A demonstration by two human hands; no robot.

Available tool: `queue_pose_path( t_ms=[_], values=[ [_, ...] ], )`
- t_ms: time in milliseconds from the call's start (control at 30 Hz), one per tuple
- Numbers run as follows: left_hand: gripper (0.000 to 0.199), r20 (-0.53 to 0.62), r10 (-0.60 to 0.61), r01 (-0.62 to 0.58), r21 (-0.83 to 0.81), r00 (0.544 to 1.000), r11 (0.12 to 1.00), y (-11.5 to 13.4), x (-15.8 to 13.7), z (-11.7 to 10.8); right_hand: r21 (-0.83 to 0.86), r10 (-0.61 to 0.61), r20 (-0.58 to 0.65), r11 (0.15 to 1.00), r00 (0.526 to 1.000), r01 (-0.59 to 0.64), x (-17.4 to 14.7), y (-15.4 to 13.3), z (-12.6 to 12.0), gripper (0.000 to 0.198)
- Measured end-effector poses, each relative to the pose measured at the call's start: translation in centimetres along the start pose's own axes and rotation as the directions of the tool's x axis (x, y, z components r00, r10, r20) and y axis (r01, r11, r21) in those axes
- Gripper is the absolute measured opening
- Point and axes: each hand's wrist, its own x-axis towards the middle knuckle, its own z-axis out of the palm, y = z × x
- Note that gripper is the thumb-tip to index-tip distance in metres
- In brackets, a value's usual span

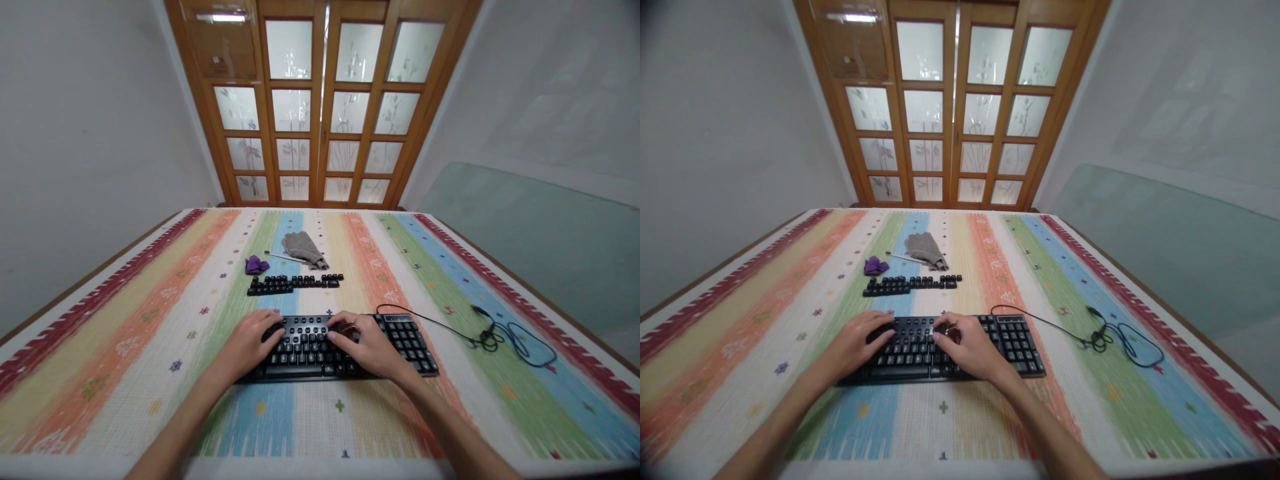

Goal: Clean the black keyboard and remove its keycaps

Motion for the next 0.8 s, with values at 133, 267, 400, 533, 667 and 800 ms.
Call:
queue_pose_path(
  t_ms=[133,267,400,533,667,800],
  values=[
    [0.031,0.011,0.042,-0.042,-0.036,0.999,0.998,2.5,-1.7,1.7,-0.004,-0.014,0.066,1.0,0.998,0.014,0.4,-0.2,-0.2,0.019],
    [0.037,-0.008,0.036,-0.036,-0.066,0.999,0.997,3.6,-2.4,3.1,-0.018,0.001,0.089,1.0,0.996,0.001,0.5,-0.1,-0.2,0.02],
    [0.042,-0.021,0.034,-0.035,-0.066,0.999,0.997,3.8,-2.8,4.0,-0.015,0.022,0.086,1.0,0.996,-0.021,0.6,0.3,0.1,0.022],
    [0.041,-0.03,0.029,-0.03,-0.05,0.999,0.998,3.8,-2.9,4.3,0.075,0.029,0.076,0.997,0.997,-0.035,0.9,0.9,0.9,0.024],
    [0.039,-0.032,0.024,-0.025,-0.043,0.999,0.999,3.8,-2.9,4.4,0.149,0.047,0.077,0.987,0.996,-0.058,1.6,1.2,1.9,0.021],
    [0.042,-0.043,0.016,-0.018,-0.048,0.999,0.999,3.7,-3.0,4.5,0.157,0.04,0.071,0.986,0.997,-0.05,2.3,1.1,2.6,0.016]
  ],
)
